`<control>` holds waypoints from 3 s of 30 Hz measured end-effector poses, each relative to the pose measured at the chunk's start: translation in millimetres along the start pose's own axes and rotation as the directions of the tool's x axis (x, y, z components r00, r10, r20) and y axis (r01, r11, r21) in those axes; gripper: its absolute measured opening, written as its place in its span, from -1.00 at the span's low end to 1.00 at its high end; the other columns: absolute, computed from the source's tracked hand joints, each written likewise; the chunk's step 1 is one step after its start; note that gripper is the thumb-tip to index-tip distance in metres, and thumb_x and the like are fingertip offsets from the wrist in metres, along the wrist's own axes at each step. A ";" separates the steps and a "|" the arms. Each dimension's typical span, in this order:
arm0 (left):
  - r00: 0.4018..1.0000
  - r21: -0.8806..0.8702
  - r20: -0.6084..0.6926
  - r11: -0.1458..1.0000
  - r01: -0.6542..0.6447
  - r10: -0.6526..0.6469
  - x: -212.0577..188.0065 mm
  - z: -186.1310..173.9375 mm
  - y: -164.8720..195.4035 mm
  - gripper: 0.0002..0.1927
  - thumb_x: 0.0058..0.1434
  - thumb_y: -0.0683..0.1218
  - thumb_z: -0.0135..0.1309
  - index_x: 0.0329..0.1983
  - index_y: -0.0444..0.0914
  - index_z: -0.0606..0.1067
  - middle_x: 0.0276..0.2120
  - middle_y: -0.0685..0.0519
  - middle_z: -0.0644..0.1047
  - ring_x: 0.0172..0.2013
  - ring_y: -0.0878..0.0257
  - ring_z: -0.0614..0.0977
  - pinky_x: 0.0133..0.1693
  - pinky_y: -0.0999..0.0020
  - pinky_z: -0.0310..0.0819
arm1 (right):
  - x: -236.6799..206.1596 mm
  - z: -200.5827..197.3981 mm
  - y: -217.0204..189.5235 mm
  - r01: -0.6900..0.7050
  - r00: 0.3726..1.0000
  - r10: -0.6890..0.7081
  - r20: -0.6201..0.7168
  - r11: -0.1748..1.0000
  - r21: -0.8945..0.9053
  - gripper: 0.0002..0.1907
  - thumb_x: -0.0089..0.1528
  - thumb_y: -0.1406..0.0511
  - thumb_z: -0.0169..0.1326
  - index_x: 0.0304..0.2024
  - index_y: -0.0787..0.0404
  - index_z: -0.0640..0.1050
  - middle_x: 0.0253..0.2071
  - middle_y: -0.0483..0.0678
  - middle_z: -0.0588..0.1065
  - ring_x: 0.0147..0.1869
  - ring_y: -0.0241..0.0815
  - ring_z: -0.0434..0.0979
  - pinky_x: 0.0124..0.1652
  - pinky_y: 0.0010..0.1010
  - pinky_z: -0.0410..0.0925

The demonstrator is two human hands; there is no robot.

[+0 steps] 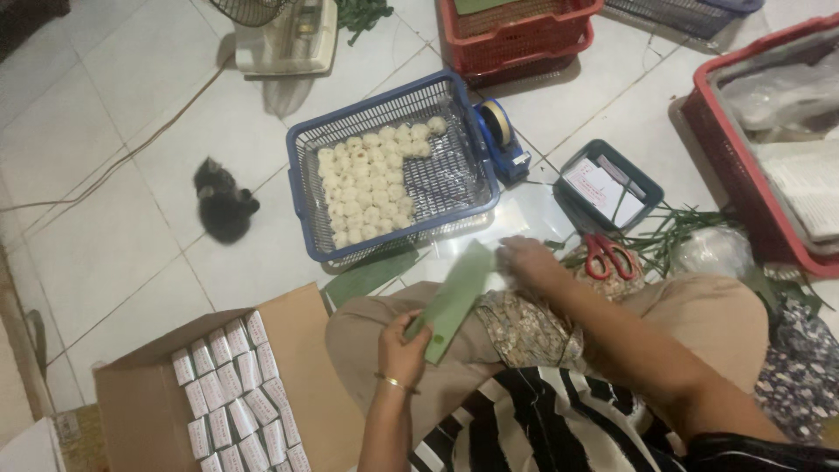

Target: The person sits on the floor wrapping round white food items in green leaves. They cut leaf pieces with scissors, fold a leaf around each item, and place the wrapped items into a cardboard box alongside already wrapped pieces.

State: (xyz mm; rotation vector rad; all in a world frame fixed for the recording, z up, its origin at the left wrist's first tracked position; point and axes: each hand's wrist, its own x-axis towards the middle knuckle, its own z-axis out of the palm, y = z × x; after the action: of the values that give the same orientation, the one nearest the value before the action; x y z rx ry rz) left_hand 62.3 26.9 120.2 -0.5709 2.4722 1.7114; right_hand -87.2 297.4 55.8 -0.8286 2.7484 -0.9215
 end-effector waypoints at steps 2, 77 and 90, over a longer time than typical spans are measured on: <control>0.988 0.011 -0.061 0.989 0.145 -0.144 10.1 -0.4 6.5 -0.75 0.11 -0.12 0.28 -0.15 -0.29 0.64 -0.31 -0.07 0.70 -0.31 0.28 0.65 -0.23 0.41 0.51 | 9.7 10.6 -8.9 0.090 0.992 -0.101 -0.070 0.985 -0.147 -0.85 0.10 0.33 0.16 -0.27 0.21 0.56 -0.19 0.06 0.57 -0.10 0.04 0.56 -0.12 -0.15 0.44; 0.998 -0.869 0.058 0.493 0.038 0.024 -10.1 78.0 111.7 -0.32 0.16 -0.35 0.18 0.35 -0.32 0.26 -0.05 -0.15 0.58 -0.07 0.15 0.64 -0.09 0.40 0.62 | -63.7 -113.0 -165.0 0.156 0.858 -0.082 -0.507 0.982 0.106 -0.51 0.19 0.25 0.23 0.15 0.27 0.54 0.10 0.23 0.51 0.06 0.14 0.59 0.00 -0.23 0.45; 0.963 -0.262 -0.081 0.937 0.230 -0.258 148.4 102.1 -53.0 -0.49 0.19 0.10 0.29 0.14 -0.20 0.49 0.01 -0.03 0.61 -0.06 0.14 0.65 -0.07 0.25 0.55 | 38.8 4.8 -27.9 -0.415 0.888 0.458 0.026 0.777 0.473 -0.74 0.15 0.25 0.30 -0.22 0.27 0.57 -0.27 0.06 0.65 -0.25 -0.11 0.71 -0.27 -0.35 0.54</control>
State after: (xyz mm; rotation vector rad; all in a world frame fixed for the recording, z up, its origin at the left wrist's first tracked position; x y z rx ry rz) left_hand -71.5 66.4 -5.5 -0.9816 2.1505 1.9466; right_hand -105.7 255.5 70.4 -0.0526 2.4350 -1.4415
